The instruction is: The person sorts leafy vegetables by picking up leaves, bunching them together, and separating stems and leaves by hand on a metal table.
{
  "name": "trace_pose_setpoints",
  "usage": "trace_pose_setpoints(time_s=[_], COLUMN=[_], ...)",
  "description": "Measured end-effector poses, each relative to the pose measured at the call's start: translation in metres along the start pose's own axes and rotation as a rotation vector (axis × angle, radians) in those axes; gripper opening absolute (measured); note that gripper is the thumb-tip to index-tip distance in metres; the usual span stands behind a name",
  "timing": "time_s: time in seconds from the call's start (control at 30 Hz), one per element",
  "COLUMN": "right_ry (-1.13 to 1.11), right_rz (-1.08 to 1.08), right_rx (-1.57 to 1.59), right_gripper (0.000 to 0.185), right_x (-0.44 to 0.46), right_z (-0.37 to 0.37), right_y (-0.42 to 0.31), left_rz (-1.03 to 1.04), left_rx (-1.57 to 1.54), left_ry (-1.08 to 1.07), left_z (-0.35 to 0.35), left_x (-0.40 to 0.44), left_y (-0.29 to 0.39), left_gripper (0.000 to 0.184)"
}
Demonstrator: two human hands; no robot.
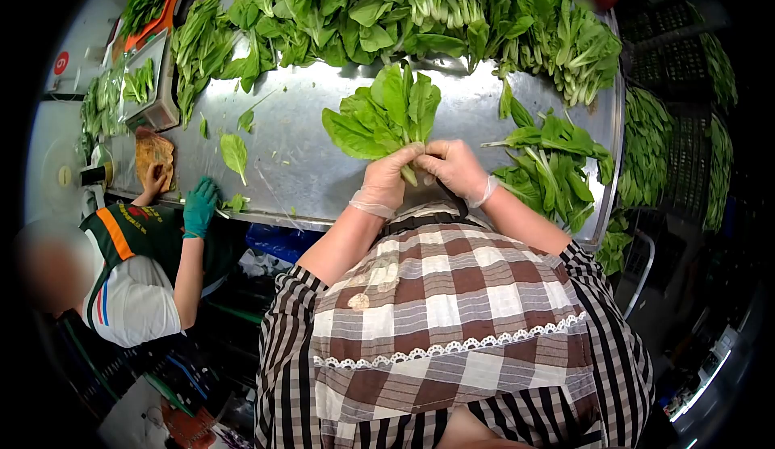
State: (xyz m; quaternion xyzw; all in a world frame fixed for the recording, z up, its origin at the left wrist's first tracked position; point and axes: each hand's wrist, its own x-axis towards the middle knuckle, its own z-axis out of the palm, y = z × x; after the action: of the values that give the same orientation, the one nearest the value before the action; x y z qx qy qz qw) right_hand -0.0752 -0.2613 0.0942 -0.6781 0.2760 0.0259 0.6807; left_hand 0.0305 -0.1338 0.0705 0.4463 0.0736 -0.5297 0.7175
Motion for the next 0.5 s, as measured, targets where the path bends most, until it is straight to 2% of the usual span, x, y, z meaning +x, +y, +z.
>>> trace_pose_setpoints(time_s=[0.1,0.2,0.4,0.5], right_ry=[-0.01,0.1,0.363,0.535], right_rz=[-0.013,-0.031,-0.04,-0.043], right_rx=[0.056,0.176,0.467,0.538], right_gripper=[0.021,0.022,0.028,0.03], right_x=[-0.004,-0.01,-0.026,-0.046], right_z=[0.0,0.007,0.01,-0.015], right_y=[0.005,0.008,0.02,0.04], left_rz=[-0.059,-0.1,0.011,-0.079], left_rx=[-0.058,-0.125,-0.125,-0.129], left_ry=[-0.05,-0.106,-0.067,-0.075], left_z=[0.001,0.002,0.004,-0.004], left_x=[-0.003,-0.004,0.001,0.005], left_y=[0.004,0.006,-0.003,0.0], left_gripper=[0.019,0.021,0.028,0.032])
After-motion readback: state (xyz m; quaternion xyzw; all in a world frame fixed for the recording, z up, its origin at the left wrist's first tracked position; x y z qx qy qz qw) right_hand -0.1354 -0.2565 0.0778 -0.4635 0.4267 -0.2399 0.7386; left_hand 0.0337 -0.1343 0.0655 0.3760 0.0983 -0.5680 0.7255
